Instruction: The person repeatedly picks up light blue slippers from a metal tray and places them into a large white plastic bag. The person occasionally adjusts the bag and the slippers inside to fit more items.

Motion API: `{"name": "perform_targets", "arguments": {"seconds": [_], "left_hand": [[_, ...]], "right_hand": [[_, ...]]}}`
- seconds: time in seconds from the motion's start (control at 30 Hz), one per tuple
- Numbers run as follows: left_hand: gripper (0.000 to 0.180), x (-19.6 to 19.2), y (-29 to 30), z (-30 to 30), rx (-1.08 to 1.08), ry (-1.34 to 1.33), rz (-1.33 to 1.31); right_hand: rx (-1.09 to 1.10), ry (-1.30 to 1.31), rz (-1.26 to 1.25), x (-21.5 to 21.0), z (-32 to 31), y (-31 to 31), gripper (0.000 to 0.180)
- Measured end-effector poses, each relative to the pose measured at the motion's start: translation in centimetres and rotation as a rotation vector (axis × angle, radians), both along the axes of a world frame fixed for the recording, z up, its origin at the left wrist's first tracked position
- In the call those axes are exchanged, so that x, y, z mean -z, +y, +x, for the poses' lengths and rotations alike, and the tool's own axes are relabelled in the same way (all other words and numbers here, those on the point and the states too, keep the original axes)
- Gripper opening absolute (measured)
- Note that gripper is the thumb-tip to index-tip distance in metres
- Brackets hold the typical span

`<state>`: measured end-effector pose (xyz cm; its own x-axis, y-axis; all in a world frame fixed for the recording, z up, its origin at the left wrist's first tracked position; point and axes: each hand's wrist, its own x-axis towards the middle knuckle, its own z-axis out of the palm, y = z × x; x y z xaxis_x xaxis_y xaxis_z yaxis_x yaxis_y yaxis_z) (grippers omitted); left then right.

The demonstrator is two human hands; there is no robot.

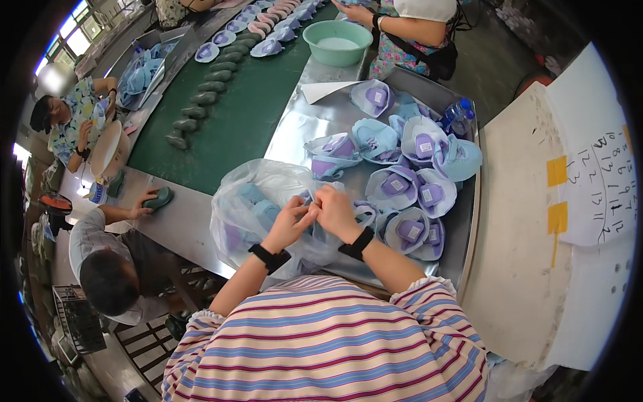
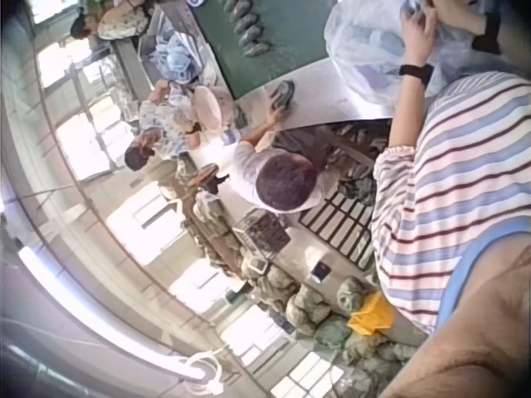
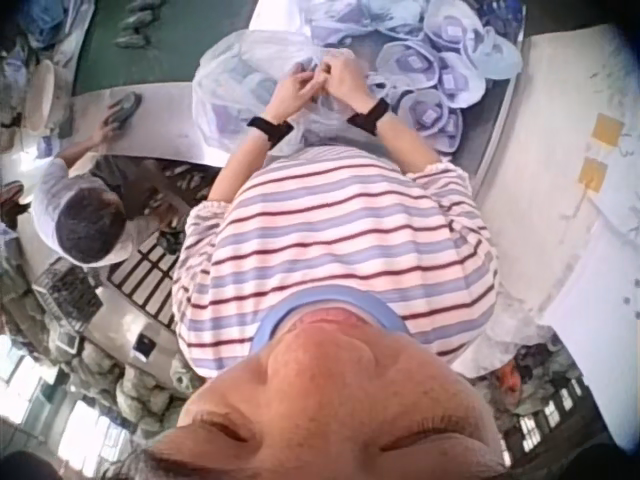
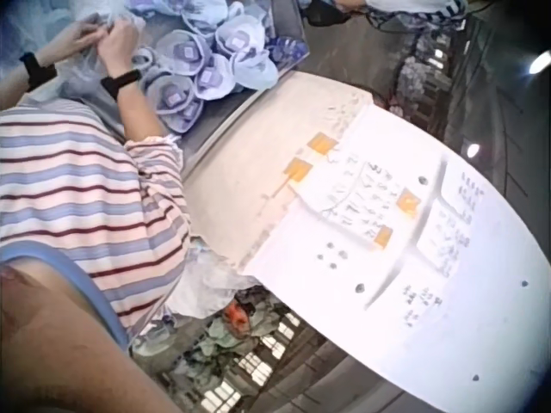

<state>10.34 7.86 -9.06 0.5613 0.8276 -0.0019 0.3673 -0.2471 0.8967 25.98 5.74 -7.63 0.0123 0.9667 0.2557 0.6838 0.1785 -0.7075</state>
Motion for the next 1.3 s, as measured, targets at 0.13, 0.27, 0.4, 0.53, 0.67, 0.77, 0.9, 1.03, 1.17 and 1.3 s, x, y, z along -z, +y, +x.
{"name": "perform_targets", "arguments": {"seconds": [0.13,0.27,0.4,0.53,0.67,0.77,0.9,1.03,1.17,1.3], "left_hand": [[0.024,0.8,0.4,0.7,0.154,0.017,0.153],[0.019,2.8,0.0,0.8,0.094,-0.029,0.119],[0.012,2.5,2.1,-2.7,-0.081,-0.076,-0.052],[0.016,4.4,3.1,-6.2,-0.320,-0.345,-0.130],[0.025,1.2,3.0,-8.9,-0.478,-0.993,-0.362],[0.026,0.9,3.0,-10.0,-0.471,-0.959,-0.336],[0.026,-0.5,2.2,-8.6,-0.396,-0.715,-0.309],[0.042,-1.4,1.9,-6.8,-0.294,-0.746,-0.420],[0.077,-4.4,2.0,-7.7,-0.036,-0.709,-0.358],[0.058,-3.3,1.0,-9.1,-0.063,-0.480,-0.370]], "right_hand": [[0.028,0.314,-0.122,0.8,0.9,0.1,0.025],[-0.143,0.399,-0.202,0.6,0.4,0.9,0.024],[0.132,0.435,-0.200,0.7,6.6,2.4,0.020],[-0.069,-0.248,-0.280,3.1,11.2,2.1,0.011],[-0.166,-0.684,-0.456,5.1,11.8,-0.5,0.012],[-0.166,-0.373,-0.222,2.0,9.2,-0.8,0.044],[-0.119,0.387,-0.156,-3.2,2.5,2.1,0.070],[-0.290,1.001,-0.611,-1.3,-2.6,3.5,0.065],[-0.135,1.891,-1.072,0.9,-2.8,2.2,0.050],[-0.222,1.837,-0.753,5.4,-2.1,1.4,0.039]]}}
